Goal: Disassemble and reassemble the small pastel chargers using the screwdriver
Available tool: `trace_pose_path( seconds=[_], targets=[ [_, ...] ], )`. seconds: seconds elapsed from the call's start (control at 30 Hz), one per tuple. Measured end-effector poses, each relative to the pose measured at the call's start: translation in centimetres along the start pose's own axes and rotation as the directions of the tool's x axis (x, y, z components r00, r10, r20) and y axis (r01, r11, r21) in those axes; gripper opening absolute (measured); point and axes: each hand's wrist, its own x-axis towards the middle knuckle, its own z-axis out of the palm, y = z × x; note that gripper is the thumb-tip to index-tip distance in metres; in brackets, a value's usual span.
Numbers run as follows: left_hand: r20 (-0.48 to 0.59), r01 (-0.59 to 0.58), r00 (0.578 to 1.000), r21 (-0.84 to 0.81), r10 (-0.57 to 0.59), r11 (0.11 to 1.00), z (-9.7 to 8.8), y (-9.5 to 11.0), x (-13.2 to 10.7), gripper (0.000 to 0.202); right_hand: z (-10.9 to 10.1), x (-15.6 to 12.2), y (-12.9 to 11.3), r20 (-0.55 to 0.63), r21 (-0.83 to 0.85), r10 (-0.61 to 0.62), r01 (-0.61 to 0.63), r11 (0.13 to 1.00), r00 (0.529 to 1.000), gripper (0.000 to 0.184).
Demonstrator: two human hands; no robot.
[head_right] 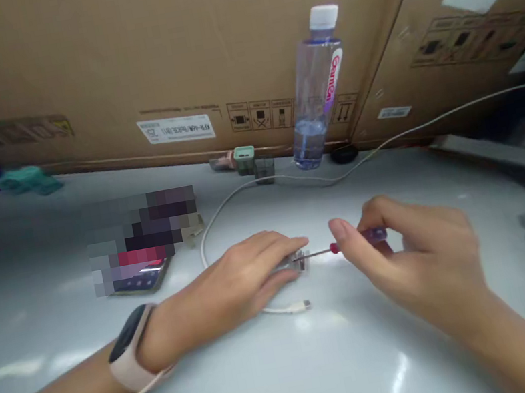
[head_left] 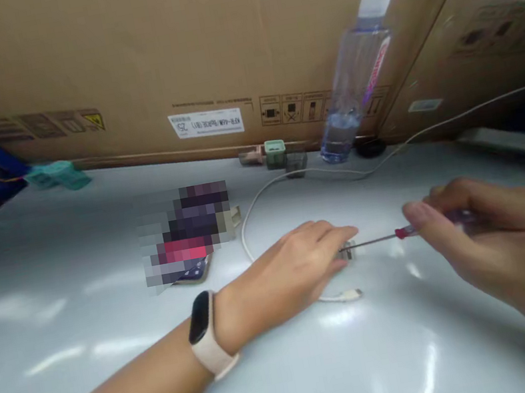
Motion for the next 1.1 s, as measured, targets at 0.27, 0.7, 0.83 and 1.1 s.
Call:
trace_pose_path(
  seconds=[0.27, 0.7, 0.83, 1.1],
  targets=[
    [-0.095, 0.085, 0.991, -0.101, -0.094, 0.991, 0.4, -0.6, 0.0, 0.04, 0.3, 0.5, 1.5, -0.025, 0.017, 0.114, -0.114, 0.993, 0.993, 0.036],
    [-0.246, 0.15, 0.953, -0.132, -0.179, 0.98, 1.1, -1.7, 0.0, 0.035, 1.1, 0.5, 1.6, 0.142, 0.236, 0.31, -0.336, 0.912, 0.94, 0.034],
    [-0.277, 0.147, 0.946, -0.092, -0.167, 0.985, 1.2, -1.8, 0.1, 0.032, 1.1, 0.4, 1.4, 0.166, 0.316, 0.32, -0.358, 0.879, 0.933, 0.03],
    [-0.312, 0.144, 0.936, -0.075, -0.16, 0.987, 1.5, -2.0, 0.1, 0.029, 0.9, 0.4, 1.5, 0.209, 0.317, 0.338, -0.39, 0.864, 0.918, 0.028]
  ],
)
